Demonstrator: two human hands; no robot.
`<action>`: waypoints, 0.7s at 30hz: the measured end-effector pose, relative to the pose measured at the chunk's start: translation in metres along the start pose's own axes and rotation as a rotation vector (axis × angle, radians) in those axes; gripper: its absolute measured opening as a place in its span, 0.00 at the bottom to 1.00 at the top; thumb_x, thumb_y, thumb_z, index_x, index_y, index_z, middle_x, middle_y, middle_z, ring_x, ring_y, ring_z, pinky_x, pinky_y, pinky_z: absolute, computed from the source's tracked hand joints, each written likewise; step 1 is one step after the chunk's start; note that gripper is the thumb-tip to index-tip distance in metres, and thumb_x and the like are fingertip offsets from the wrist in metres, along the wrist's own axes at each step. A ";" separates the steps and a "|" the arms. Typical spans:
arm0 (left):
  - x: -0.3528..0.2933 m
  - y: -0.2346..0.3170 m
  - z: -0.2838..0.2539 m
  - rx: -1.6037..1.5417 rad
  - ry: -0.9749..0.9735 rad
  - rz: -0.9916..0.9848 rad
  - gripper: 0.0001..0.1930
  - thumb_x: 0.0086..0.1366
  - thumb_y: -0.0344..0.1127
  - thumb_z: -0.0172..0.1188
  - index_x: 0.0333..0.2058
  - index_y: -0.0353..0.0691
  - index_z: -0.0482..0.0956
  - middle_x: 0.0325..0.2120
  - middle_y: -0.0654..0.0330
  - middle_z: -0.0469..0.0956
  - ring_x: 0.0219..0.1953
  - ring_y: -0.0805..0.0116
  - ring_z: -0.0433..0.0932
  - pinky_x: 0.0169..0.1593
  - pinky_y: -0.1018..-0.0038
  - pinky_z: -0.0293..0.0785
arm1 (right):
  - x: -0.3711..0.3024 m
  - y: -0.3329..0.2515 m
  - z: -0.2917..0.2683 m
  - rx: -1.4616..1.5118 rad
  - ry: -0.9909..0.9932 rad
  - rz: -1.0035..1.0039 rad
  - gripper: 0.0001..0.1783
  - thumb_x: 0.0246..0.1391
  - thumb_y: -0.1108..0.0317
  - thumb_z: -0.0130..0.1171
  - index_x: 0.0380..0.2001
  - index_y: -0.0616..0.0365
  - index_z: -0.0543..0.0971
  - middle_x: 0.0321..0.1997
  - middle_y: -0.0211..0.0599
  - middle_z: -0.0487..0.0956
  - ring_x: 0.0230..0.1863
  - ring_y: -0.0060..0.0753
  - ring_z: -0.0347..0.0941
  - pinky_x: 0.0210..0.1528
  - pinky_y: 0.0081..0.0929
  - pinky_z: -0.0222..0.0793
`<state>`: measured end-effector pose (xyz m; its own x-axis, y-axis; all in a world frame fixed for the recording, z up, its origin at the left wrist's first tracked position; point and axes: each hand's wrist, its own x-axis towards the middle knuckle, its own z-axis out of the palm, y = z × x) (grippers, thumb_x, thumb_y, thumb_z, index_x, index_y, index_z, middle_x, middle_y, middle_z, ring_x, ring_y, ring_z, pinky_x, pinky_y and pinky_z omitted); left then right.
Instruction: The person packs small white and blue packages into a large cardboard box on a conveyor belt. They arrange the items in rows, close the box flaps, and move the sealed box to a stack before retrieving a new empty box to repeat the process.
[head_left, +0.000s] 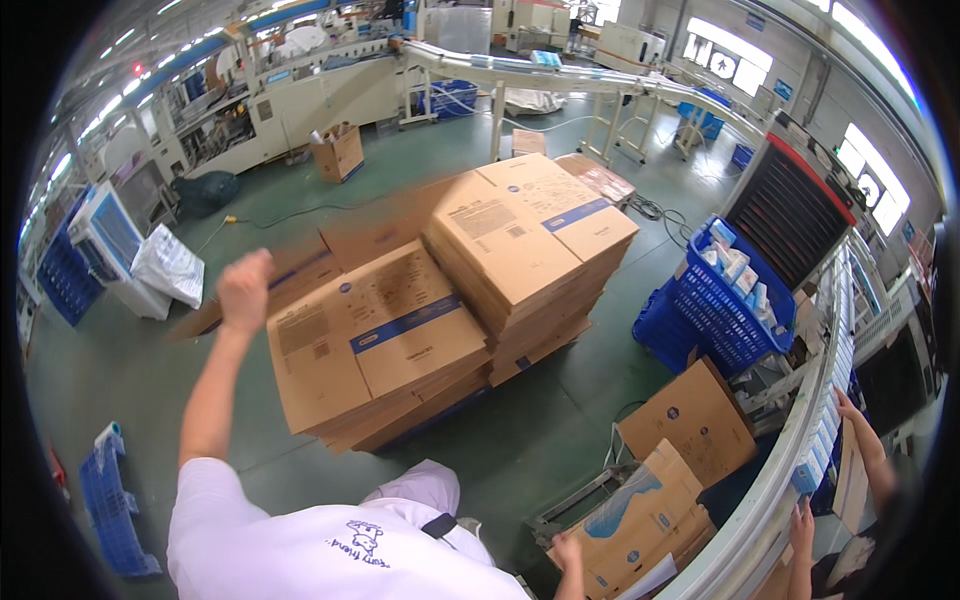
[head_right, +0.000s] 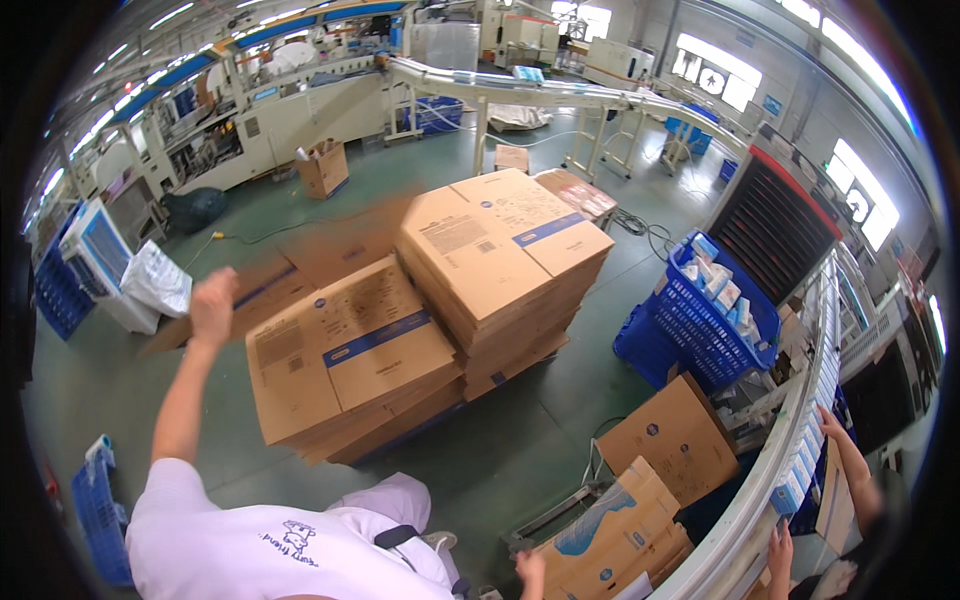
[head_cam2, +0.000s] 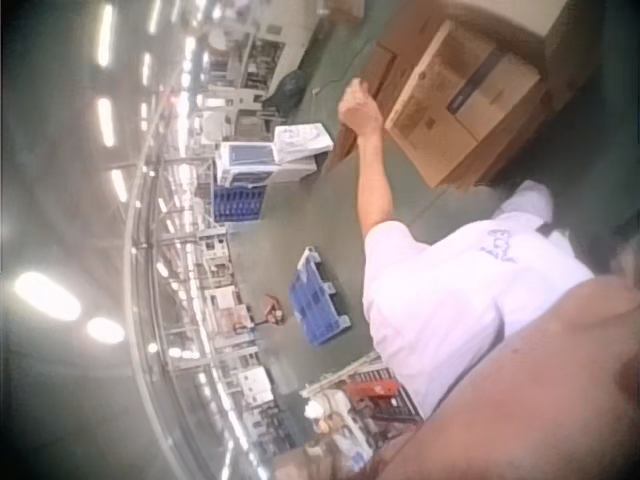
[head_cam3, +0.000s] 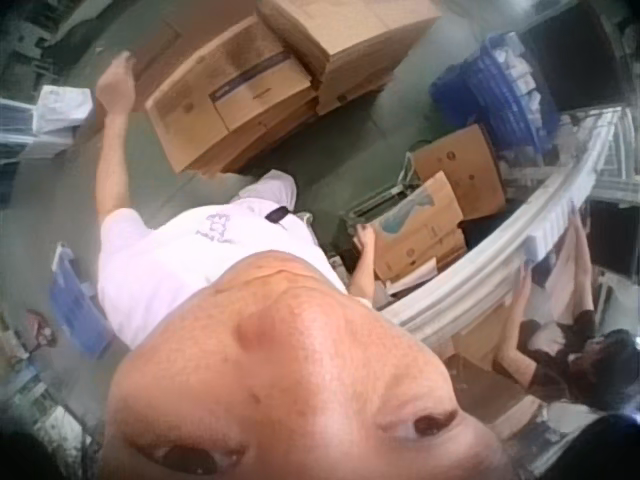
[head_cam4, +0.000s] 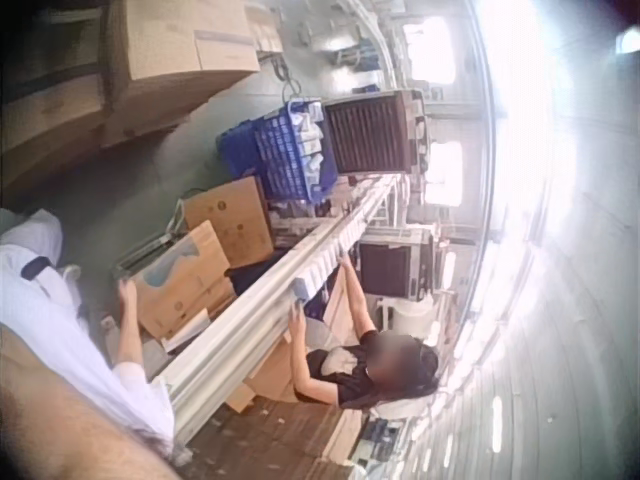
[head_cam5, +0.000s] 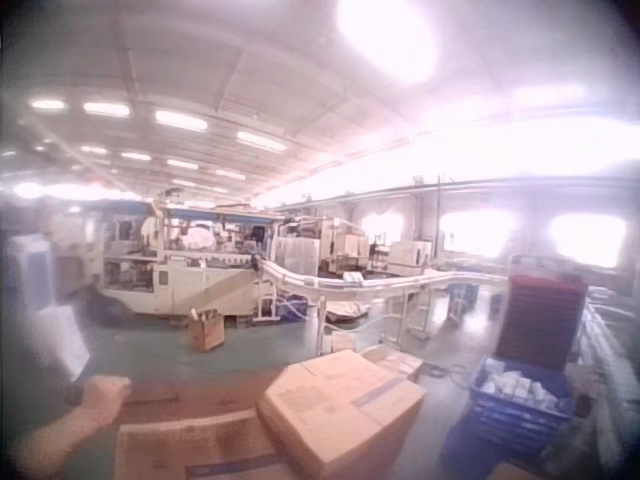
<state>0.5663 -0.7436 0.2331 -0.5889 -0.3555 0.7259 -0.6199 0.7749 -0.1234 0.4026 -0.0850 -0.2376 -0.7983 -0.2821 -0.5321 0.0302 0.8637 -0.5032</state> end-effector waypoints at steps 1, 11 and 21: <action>0.027 0.013 -0.020 0.160 0.114 0.014 0.08 0.56 0.32 0.54 0.36 0.40 0.75 0.29 0.57 0.77 0.28 0.58 0.74 0.32 0.66 0.68 | 0.024 -0.031 -0.034 0.028 0.177 -0.091 0.17 0.46 0.59 0.53 0.33 0.63 0.76 0.27 0.49 0.78 0.31 0.46 0.75 0.34 0.37 0.69; 0.149 0.254 0.000 -0.491 0.301 0.697 0.08 0.55 0.31 0.54 0.36 0.41 0.75 0.31 0.63 0.78 0.31 0.69 0.77 0.33 0.75 0.74 | -0.049 -0.374 -0.323 -0.299 1.227 -0.840 0.27 0.49 0.58 0.58 0.51 0.57 0.66 0.56 0.46 0.66 0.58 0.51 0.59 0.58 0.41 0.55; 0.216 0.629 0.090 -1.373 0.093 1.872 0.10 0.51 0.33 0.54 0.34 0.39 0.72 0.25 0.64 0.72 0.27 0.71 0.74 0.30 0.78 0.71 | -0.094 -0.261 -0.335 -0.534 1.401 0.302 0.17 0.45 0.53 0.60 0.27 0.56 0.74 0.22 0.36 0.71 0.29 0.41 0.68 0.30 0.36 0.61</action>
<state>0.0022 -0.3796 0.2516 0.1476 0.8931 0.4249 0.9873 -0.1077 -0.1167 0.2680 -0.1443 0.1721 -0.7201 0.2704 0.6391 0.3219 0.9460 -0.0376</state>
